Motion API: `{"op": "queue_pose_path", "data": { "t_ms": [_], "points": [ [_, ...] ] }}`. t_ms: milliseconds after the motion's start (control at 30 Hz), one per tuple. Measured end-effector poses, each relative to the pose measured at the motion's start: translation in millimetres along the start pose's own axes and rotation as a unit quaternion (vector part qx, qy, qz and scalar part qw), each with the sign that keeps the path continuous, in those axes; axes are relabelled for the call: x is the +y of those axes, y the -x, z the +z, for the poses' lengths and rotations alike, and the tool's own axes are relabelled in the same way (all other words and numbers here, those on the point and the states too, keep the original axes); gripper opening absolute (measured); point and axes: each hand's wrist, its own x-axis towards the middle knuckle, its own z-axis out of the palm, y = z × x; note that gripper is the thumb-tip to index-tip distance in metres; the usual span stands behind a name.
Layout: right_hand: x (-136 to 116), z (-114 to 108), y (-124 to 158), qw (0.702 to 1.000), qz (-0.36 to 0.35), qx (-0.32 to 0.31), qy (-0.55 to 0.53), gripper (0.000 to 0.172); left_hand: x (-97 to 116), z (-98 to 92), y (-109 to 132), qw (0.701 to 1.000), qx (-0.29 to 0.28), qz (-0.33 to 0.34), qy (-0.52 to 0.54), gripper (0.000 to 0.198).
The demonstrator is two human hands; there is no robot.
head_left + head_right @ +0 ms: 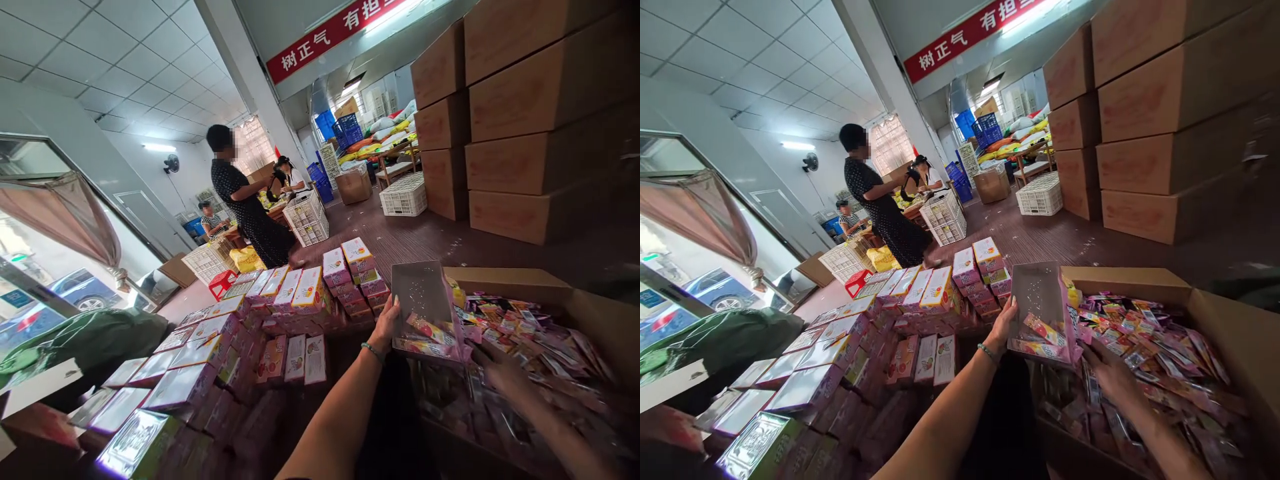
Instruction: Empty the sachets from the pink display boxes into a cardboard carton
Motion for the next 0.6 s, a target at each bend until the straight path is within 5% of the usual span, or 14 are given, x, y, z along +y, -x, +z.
{"op": "queue_pose_path", "data": {
  "t_ms": [167,600],
  "points": [
    [-3,-6,4,0.985,0.073,-0.05,-0.151,0.053,-9,-6.1,-4,0.999,-0.04,0.016,-0.01,0.078],
    [-13,-3,5,0.988,0.047,-0.064,-0.134,0.057,-9,-7.7,-10,1.0,-0.009,0.017,0.018,0.083]
  ]
}}
